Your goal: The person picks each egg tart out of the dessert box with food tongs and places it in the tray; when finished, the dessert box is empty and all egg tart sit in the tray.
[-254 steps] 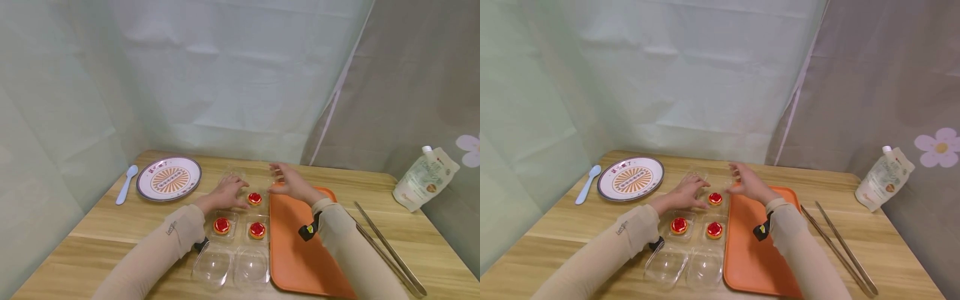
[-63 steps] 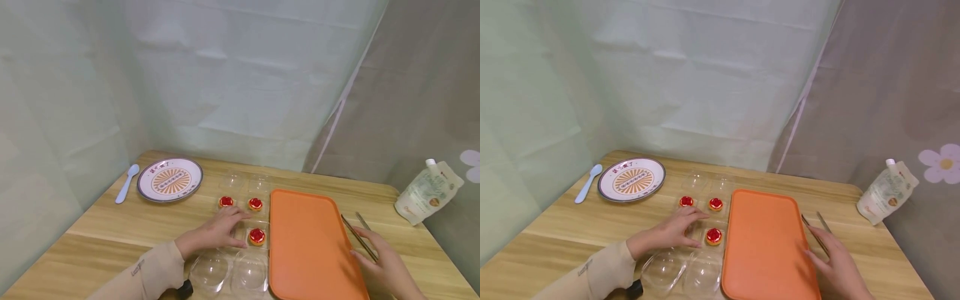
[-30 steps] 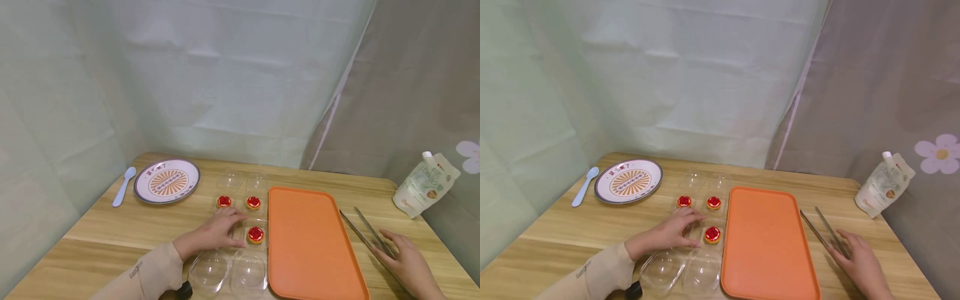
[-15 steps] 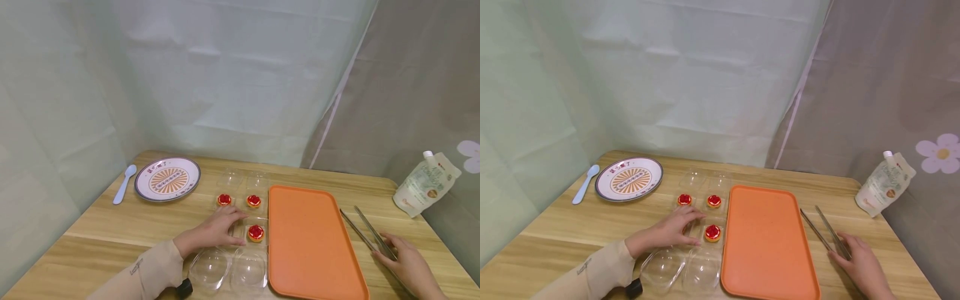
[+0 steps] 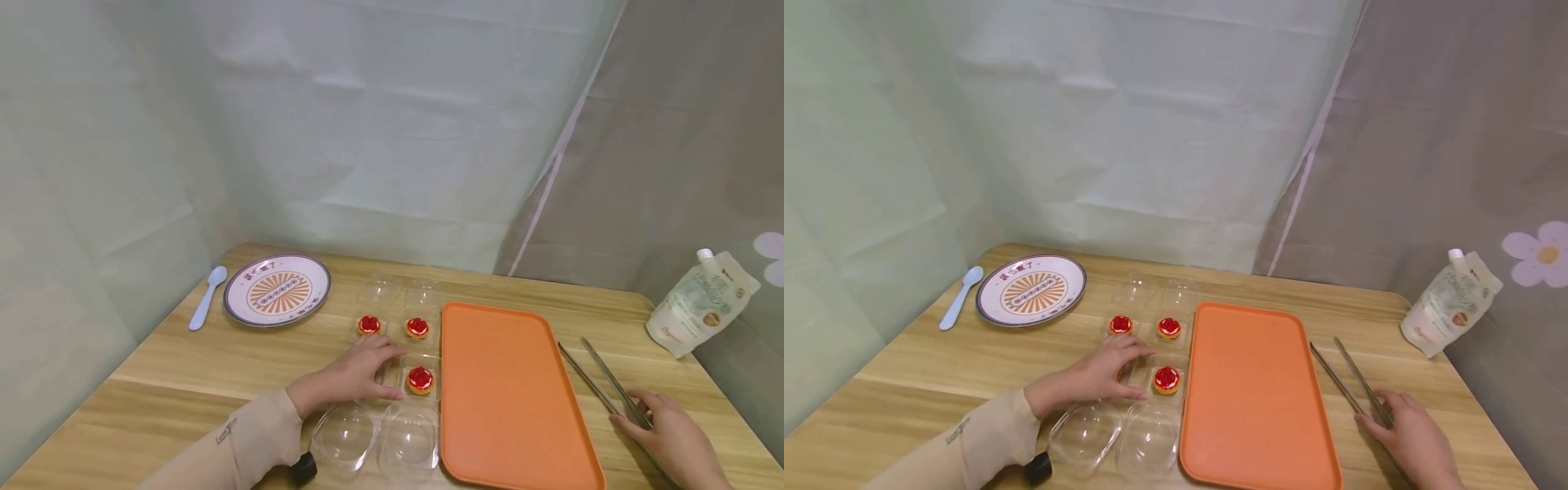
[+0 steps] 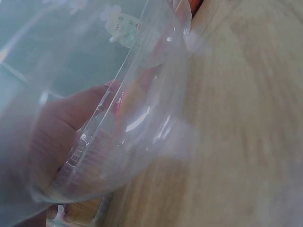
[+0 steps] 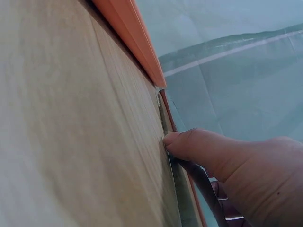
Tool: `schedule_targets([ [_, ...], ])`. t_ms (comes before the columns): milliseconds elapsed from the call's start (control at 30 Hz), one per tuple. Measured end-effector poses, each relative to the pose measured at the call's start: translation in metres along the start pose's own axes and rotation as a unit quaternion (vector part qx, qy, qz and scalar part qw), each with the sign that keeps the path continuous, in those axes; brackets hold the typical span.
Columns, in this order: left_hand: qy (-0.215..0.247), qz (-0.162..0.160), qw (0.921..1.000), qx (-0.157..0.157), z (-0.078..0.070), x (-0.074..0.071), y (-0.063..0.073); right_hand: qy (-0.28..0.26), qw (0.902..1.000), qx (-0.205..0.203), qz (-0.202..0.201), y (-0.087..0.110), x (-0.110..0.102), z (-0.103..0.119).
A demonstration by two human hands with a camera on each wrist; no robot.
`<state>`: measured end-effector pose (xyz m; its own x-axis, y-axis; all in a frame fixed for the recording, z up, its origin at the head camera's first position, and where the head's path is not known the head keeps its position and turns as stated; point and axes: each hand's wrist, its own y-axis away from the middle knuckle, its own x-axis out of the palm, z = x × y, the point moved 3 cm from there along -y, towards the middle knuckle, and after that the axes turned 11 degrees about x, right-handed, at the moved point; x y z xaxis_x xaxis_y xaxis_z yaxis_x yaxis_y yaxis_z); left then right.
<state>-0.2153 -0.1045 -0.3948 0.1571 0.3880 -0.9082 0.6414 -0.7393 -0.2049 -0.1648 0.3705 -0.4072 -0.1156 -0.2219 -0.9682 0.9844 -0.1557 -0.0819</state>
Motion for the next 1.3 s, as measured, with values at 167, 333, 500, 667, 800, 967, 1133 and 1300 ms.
schedule_targets([
  [167, 0.005, 0.004, 1.0000, -0.006, 0.0007, 0.0013, -0.0004, -0.001, 1.0000, -0.003, -0.006, 0.0012, 0.0008, -0.0009],
  [333, 0.002, 0.004, 1.0000, -0.006, 0.0020, 0.0018, -0.0006, -0.005, 0.9998, -0.012, -0.016, 0.0015, 0.0001, -0.0003],
  [500, 0.005, 0.000, 1.0000, -0.003, 0.0015, 0.0004, -0.0011, -0.009, 0.9989, -0.026, -0.038, 0.0013, -0.0019, 0.0018],
  [667, 0.007, 0.000, 1.0000, -0.003, 0.0010, 0.0006, -0.0009, -0.013, 0.9966, -0.041, -0.070, 0.0030, -0.0029, 0.0016],
  [800, 0.006, 0.001, 1.0000, 0.000, -0.0010, -0.0009, -0.0007, -0.014, 0.9964, -0.039, -0.074, 0.0045, -0.0020, 0.0000],
  [967, -0.001, 0.000, 1.0000, 0.005, -0.0007, -0.0003, -0.0001, 0.000, 0.9972, -0.026, -0.070, 0.0044, -0.0018, -0.0027],
  [1133, -0.004, 0.000, 1.0000, 0.007, -0.0003, -0.0001, -0.0005, 0.002, 0.9973, -0.022, -0.070, 0.0041, -0.0023, -0.0045],
  [1300, -0.005, 0.000, 0.9999, 0.008, -0.0002, 0.0000, -0.0004, 0.005, 0.9972, -0.016, -0.074, 0.0033, -0.0033, -0.0065],
])
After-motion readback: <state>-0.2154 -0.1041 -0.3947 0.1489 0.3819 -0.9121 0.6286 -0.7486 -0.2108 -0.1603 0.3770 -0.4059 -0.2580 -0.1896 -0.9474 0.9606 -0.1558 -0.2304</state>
